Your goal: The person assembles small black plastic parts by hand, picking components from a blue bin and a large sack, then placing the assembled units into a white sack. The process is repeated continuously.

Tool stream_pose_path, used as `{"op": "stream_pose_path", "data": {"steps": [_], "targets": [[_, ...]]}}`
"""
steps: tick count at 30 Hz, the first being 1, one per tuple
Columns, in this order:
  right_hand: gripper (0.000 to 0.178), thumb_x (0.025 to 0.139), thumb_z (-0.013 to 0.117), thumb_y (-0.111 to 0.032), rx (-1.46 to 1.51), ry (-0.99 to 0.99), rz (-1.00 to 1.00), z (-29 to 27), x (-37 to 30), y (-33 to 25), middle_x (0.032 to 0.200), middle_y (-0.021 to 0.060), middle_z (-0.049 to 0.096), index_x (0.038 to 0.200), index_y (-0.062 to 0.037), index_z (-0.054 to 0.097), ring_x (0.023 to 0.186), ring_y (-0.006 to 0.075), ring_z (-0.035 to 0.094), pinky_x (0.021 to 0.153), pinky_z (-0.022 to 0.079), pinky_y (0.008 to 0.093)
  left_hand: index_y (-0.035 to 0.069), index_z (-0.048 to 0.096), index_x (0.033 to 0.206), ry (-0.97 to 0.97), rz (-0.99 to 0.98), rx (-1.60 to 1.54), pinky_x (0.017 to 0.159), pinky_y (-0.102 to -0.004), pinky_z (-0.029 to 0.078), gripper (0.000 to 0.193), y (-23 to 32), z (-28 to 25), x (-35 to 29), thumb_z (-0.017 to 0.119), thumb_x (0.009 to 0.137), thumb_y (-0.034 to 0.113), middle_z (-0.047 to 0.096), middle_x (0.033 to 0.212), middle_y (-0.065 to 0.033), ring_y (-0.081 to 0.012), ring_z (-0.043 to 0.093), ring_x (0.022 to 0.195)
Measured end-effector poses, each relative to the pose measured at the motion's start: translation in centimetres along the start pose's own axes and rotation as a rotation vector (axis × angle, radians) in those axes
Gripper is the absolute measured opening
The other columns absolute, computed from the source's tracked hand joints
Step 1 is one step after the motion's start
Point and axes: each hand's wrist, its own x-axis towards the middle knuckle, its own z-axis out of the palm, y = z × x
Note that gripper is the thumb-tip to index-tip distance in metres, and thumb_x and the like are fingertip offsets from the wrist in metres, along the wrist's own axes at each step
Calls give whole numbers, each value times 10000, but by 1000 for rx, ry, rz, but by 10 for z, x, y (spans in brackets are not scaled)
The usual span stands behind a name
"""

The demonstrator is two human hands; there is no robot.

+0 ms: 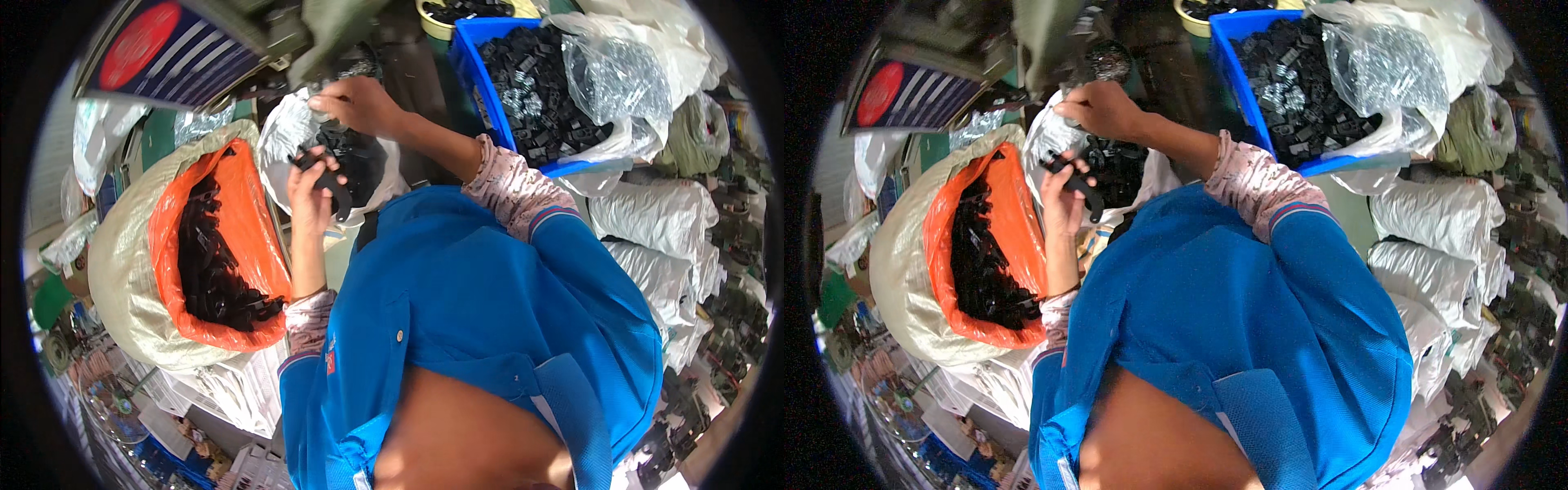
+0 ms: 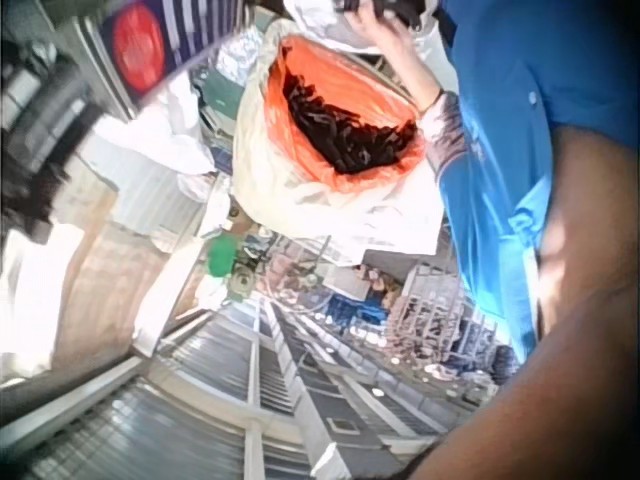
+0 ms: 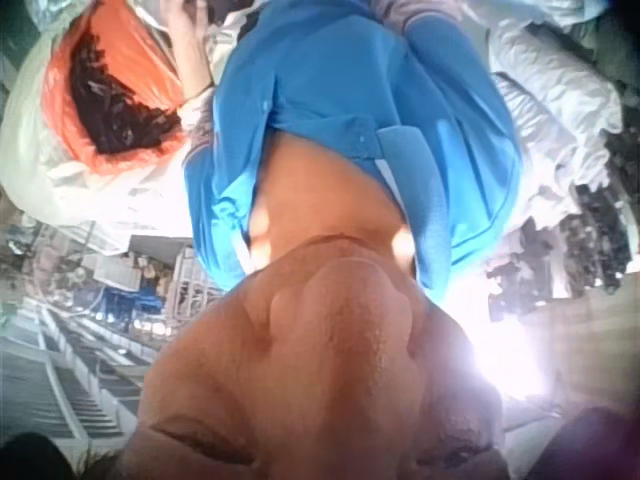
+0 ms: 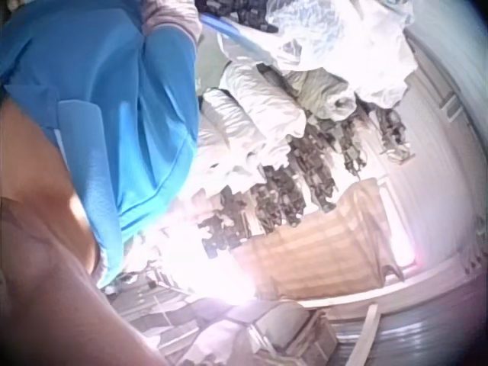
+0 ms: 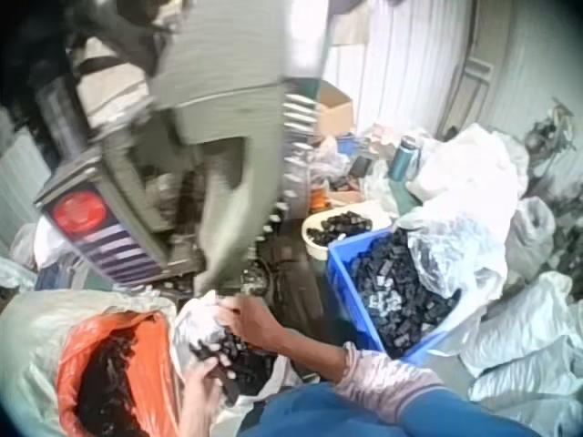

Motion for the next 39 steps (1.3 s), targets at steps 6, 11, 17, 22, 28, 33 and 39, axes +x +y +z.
{"op": "stream_pose_path", "data": {"steps": [6,11,17,22,28,33,39], "targets": [[154,817,713,-85,-271,309,-44,-123,-74,23,867,129,681,968,-62,725,769,265,668,687,527,337,15,605,999,-50,-71,211,535,-265,417,159,-42,72,29,666,853,1,591,761,-35,-107,532,594],[271,843,610,-57,-937,112,165,-222,-126,116,987,118,645,1104,-97,671,890,312,650,734,528,406,24,634,885,-88,-146,255,499,-247,391,64,-66,125,44,691,854,25,570,687,-7,-89,519,551],[331,836,618,-69,-1008,52,169,-241,-133,153,1009,112,632,1163,-115,637,929,351,627,765,529,405,1,630,1048,-135,-151,363,597,-259,528,221,-98,176,69,705,841,17,685,901,-83,-151,668,719],[286,842,668,-122,-126,71,453,-248,-147,92,986,123,704,1116,-38,666,868,243,675,720,537,346,-1,617,1190,-273,-81,379,741,-309,582,328,-126,206,77,692,876,57,680,1064,-103,-180,669,911],[245,867,696,-171,299,-122,755,-244,-170,46,913,76,717,1038,5,705,771,117,638,655,514,271,-9,626,1154,-407,-214,331,745,-346,606,271,-143,213,69,675,894,51,678,1086,-133,-198,664,960],[159,800,659,-81,-764,155,167,-278,-164,96,923,135,631,953,-39,665,853,333,650,685,531,416,-36,577,1155,-276,-182,310,751,-348,603,309,-138,206,75,686,872,26,672,1093,-157,-214,679,932],[56,806,583,-85,-1222,-88,294,-283,-133,131,962,124,590,854,-63,601,914,354,608,705,526,438,-28,560,1196,-341,-88,366,797,-393,602,321,-133,206,75,658,895,24,655,1118,-168,-240,668,982]]}}
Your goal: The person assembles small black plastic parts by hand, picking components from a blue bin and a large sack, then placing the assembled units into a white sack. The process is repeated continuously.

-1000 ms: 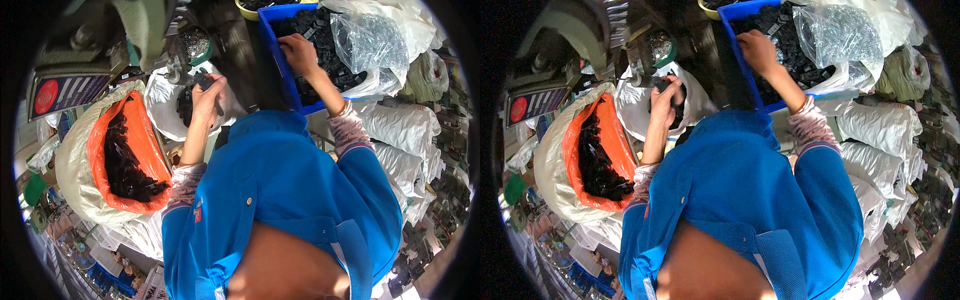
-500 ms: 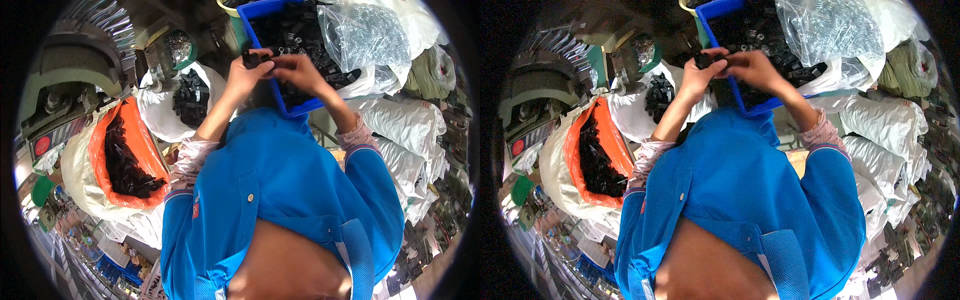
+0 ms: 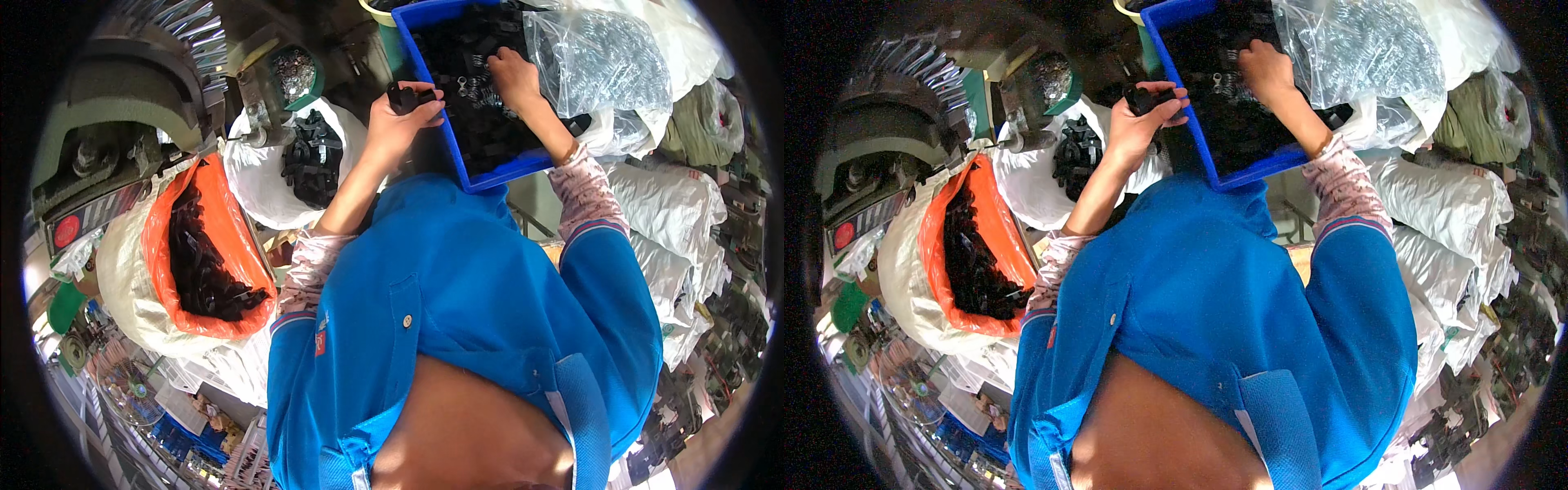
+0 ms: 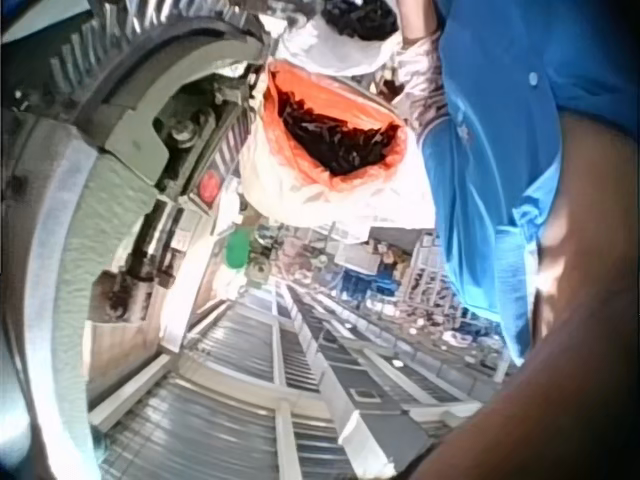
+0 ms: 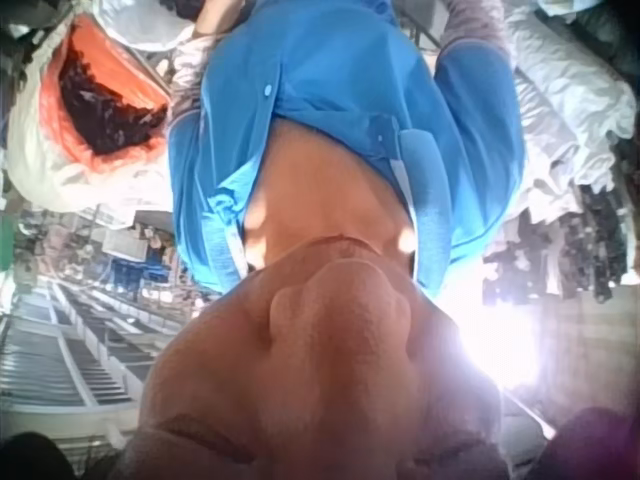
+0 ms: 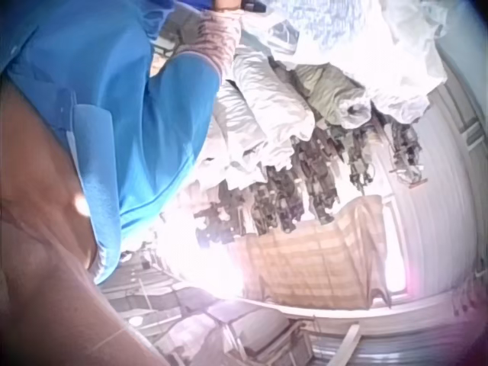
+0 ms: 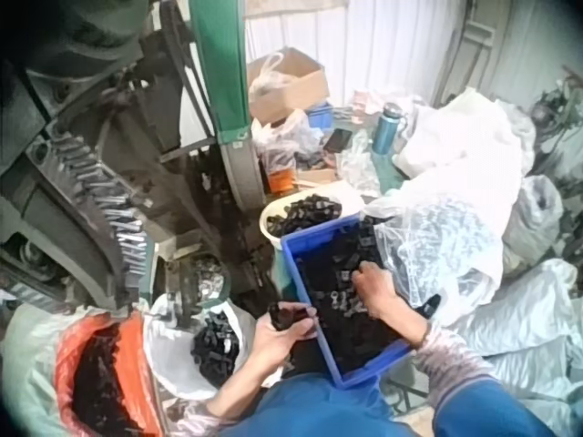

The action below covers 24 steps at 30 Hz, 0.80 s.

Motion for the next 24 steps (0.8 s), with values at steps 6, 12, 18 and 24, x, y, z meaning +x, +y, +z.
{"op": "stream_pose_path", "data": {"steps": [6,12,18,24], "targets": [[105,855,654,-103,903,-74,315,-38,-26,-3,859,102,675,903,-11,645,746,177,641,615,496,311,-2,620,1118,31,-20,-2,719,-353,617,251,11,-3,2,676,876,33,661,1059,-122,-186,655,882],[93,883,669,-64,1507,-115,343,-67,-62,-27,819,70,685,921,21,670,652,102,588,591,457,228,34,641,1007,-143,23,32,683,-283,591,198,9,28,25,738,839,71,666,940,-49,-134,650,826],[109,912,656,-73,1680,-42,409,-70,-82,-40,844,59,678,981,10,643,721,94,610,634,473,224,28,630,979,-189,76,61,661,-257,570,178,3,49,25,726,830,37,667,904,-41,-103,636,783],[213,849,699,14,1573,127,365,-65,-97,-43,932,69,692,1044,11,615,815,104,640,701,518,248,25,641,915,-147,59,117,623,-264,568,111,-2,57,28,715,832,23,668,852,-46,-110,648,755]]}}
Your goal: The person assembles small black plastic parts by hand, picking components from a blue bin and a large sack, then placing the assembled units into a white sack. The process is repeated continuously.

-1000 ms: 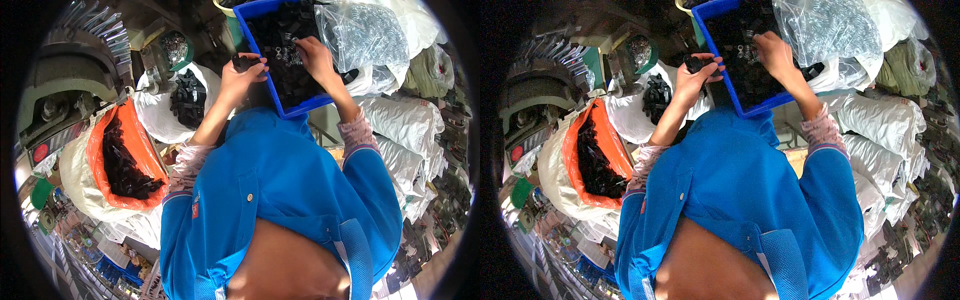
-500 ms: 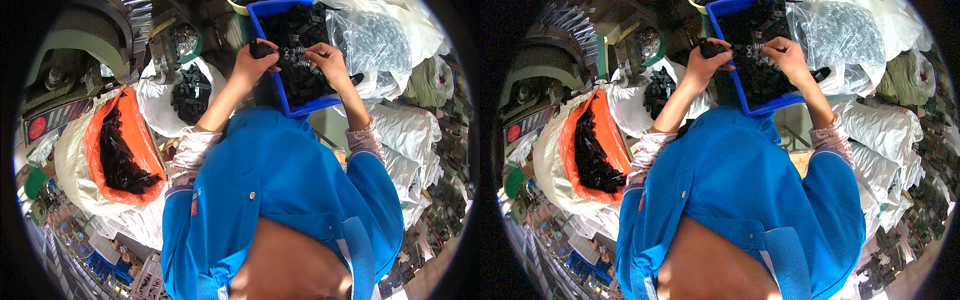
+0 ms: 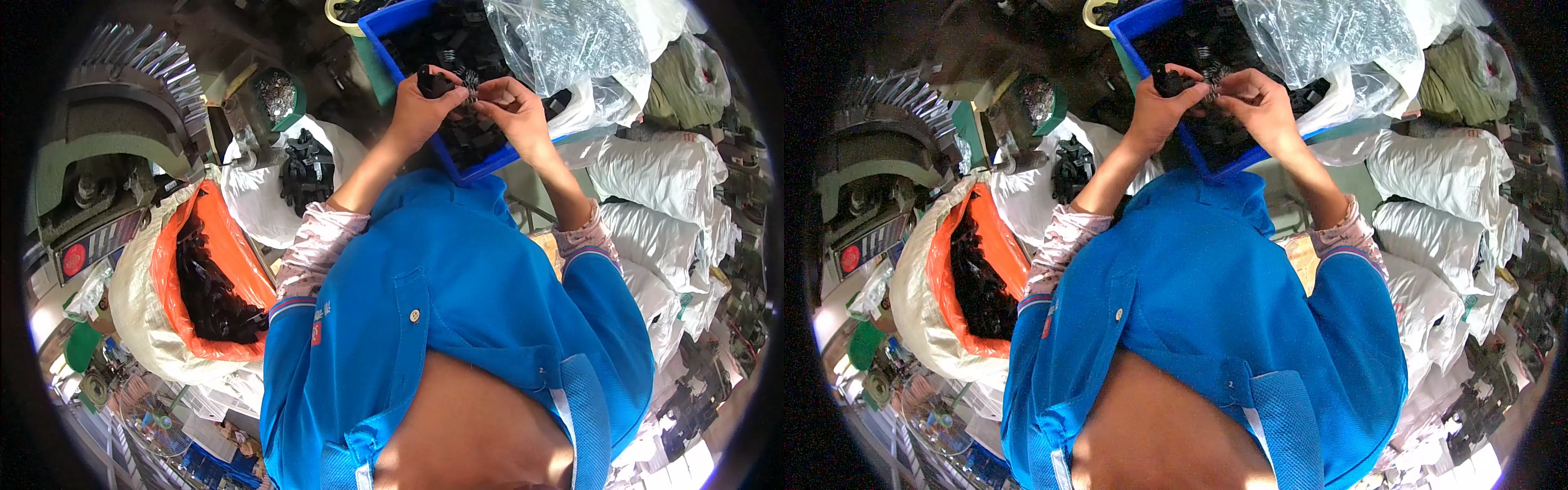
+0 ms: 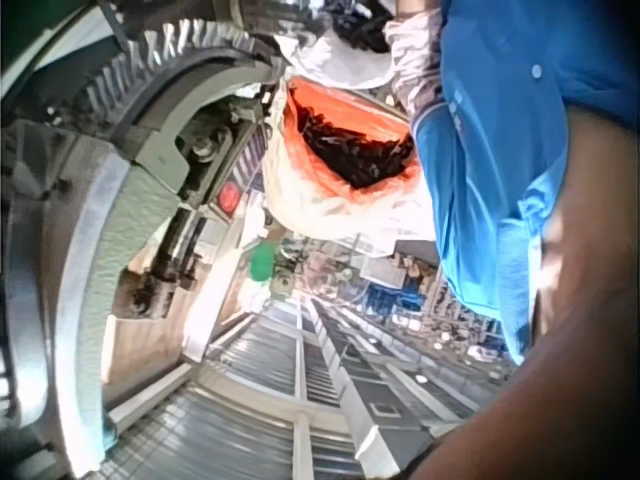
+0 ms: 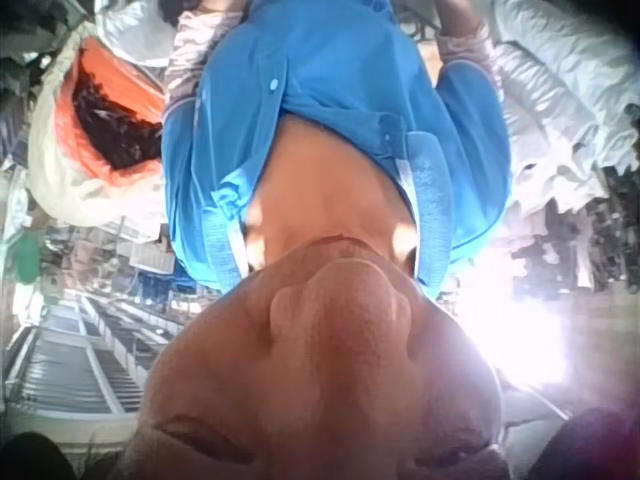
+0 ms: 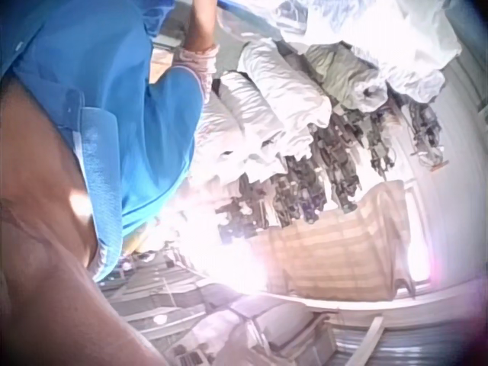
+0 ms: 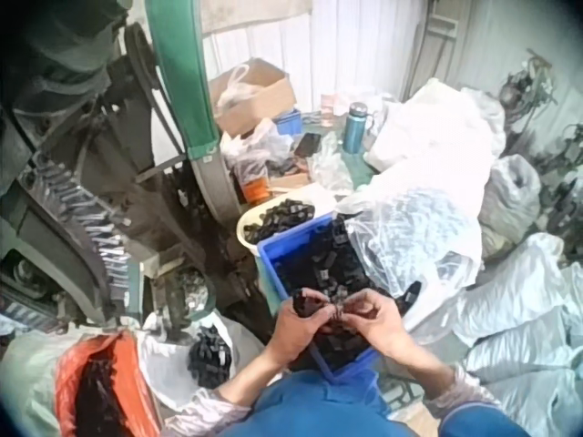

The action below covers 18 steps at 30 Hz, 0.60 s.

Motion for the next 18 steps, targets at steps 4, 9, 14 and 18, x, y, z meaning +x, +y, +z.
{"op": "stream_pose_path", "data": {"steps": [4,9,14,18], "targets": [[291,854,703,-8,-256,8,-64,-2,-5,1,1013,89,690,1124,31,603,935,131,653,839,525,280,28,632,945,64,-101,-127,570,-263,561,140,-2,-2,5,718,838,54,672,842,-57,-126,662,739],[291,885,688,-61,-98,38,-71,4,1,-2,970,76,708,1156,27,630,874,95,647,747,513,236,25,597,1035,-15,-83,-70,550,-263,557,255,2,-6,1,737,830,82,679,864,-70,-145,669,759],[228,905,673,-65,-172,118,-91,4,9,-11,841,1,676,1125,-5,683,752,49,594,694,481,192,10,634,1073,-46,0,-7,683,-267,557,268,9,-7,-6,738,843,102,694,981,-77,-141,669,857],[205,900,678,-68,-157,40,-46,5,15,-38,873,12,686,1096,-6,681,787,48,604,704,486,200,14,655,1120,-61,142,155,820,-244,517,291,15,-17,-14,729,845,77,692,1006,-43,-103,633,910]]}}
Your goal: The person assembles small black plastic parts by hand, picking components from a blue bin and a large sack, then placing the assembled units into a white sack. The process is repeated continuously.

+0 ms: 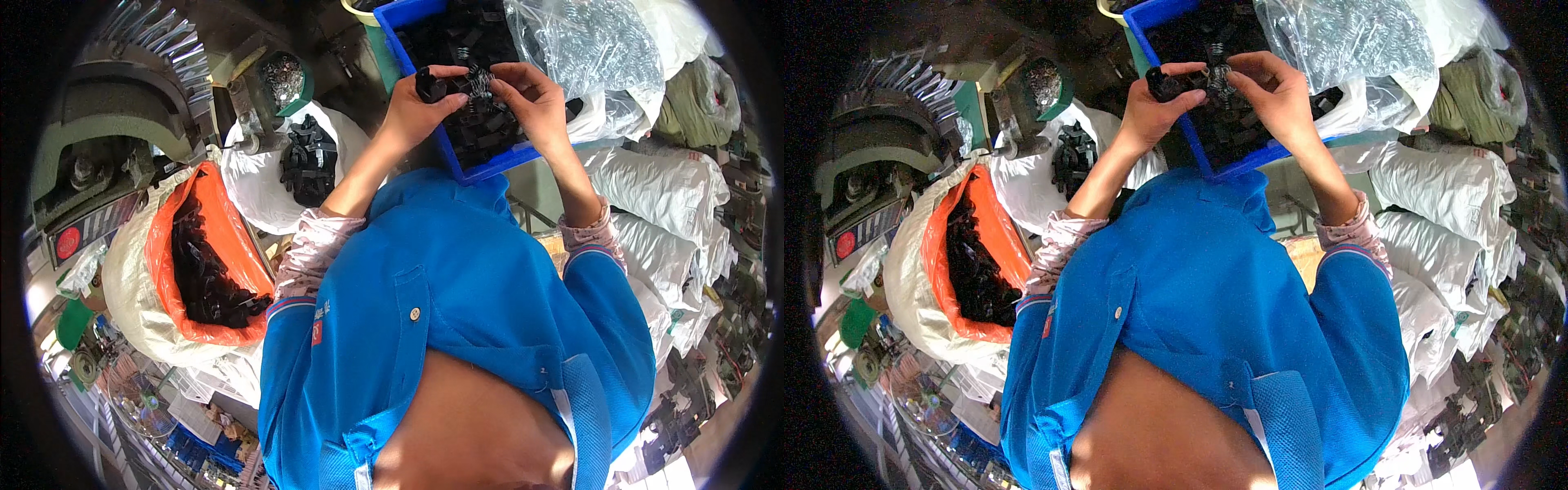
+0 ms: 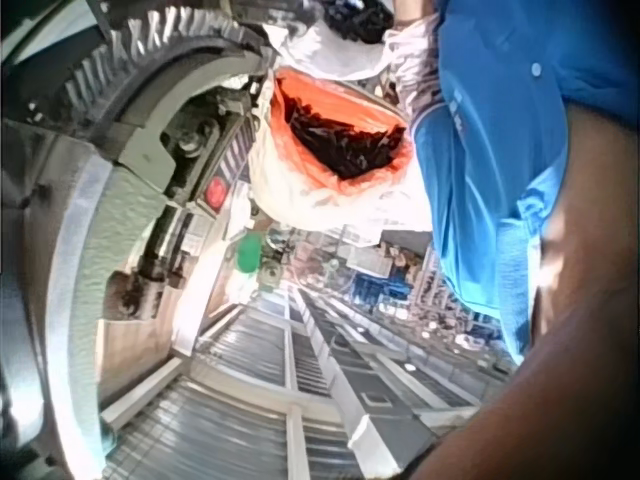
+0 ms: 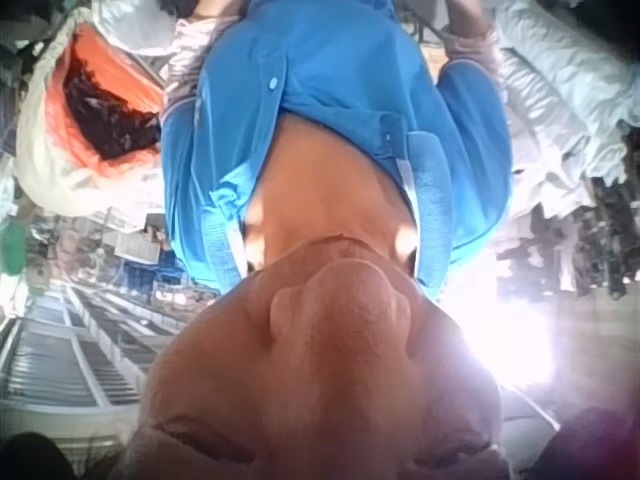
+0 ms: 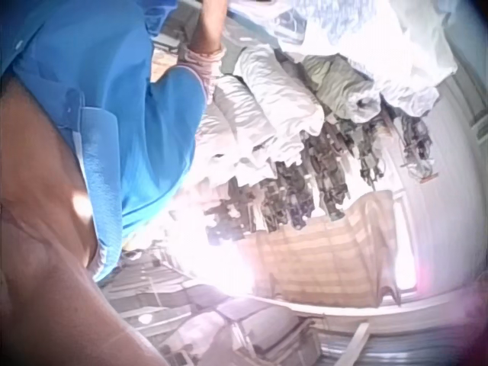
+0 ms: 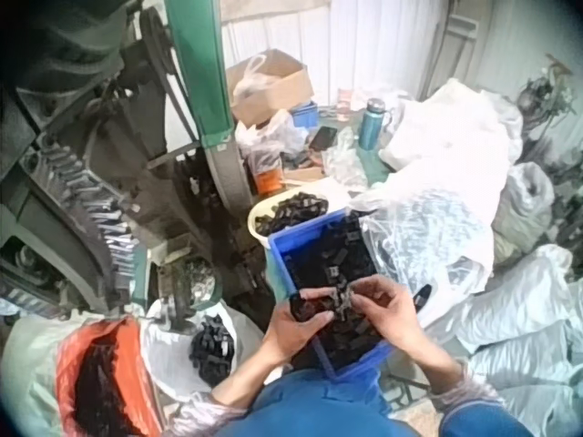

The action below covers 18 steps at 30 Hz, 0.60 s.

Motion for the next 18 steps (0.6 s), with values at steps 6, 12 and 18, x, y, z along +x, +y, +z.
{"op": "stream_pose_path", "data": {"steps": [6,12,18], "targets": [[167,885,696,-88,-118,-189,-153,1,11,-5,918,51,697,1024,3,686,827,89,633,714,508,245,36,679,1096,54,85,104,824,-232,487,281,1,-5,-7,740,822,31,697,988,-12,-74,608,902],[165,837,705,-28,-519,-273,-579,8,19,-25,896,101,654,1003,-27,701,773,203,660,687,513,280,45,686,1087,101,133,270,785,-233,487,288,10,-4,-14,764,810,48,703,945,-16,-66,602,874],[159,876,678,-80,-378,-380,-471,14,29,-27,886,90,662,1022,-15,689,775,198,651,660,516,306,36,650,1129,173,151,221,840,-245,485,341,8,-4,-20,763,807,36,692,1034,-55,-91,610,950]]}}
